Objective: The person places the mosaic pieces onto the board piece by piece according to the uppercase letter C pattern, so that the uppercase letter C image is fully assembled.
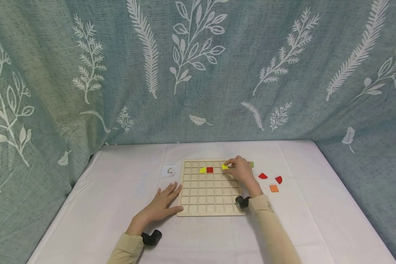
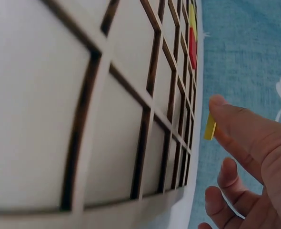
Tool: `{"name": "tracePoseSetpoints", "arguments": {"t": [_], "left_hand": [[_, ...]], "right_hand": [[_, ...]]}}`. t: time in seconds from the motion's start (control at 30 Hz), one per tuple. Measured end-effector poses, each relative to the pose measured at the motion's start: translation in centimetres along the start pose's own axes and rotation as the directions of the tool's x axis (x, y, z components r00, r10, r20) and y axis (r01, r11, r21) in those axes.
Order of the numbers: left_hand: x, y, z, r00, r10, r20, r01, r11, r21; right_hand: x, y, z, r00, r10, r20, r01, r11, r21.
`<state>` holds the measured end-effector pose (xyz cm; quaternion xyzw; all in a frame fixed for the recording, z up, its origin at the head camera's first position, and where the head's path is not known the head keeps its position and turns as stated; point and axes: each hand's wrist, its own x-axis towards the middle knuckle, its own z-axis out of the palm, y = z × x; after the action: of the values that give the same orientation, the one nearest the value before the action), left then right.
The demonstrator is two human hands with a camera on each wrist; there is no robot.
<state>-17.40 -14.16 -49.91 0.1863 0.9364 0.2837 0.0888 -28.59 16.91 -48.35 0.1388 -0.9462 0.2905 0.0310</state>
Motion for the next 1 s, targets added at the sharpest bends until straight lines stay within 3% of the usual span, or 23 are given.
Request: {"name": "tracePoseSetpoints", "arguments": {"t": [0.27,0.53,1.0], "left_hand": [[0.0,-0.1,0.0,1.000,0.004,0.003,-0.004,1.000,0.003],[0.1,-0.2,0.1,1.000,0.008,0.007,-0.008,1.000,0.002],[0.0,0.0,-0.1,1.000,0.000,0.007,0.000,1.000,0.002]], "right_hand": [[0.5,-0.6,1.0,1.000,0.003,0.031,-0.003,1.000,-0.021],[0.7,-0.9,1.4,0.998,-0.048,0.042,0.048,0.999,-0.006],[1.1,-2.0,1.6,0.998,-0.036,0.056,0.043,0.993,-0.113]]}}
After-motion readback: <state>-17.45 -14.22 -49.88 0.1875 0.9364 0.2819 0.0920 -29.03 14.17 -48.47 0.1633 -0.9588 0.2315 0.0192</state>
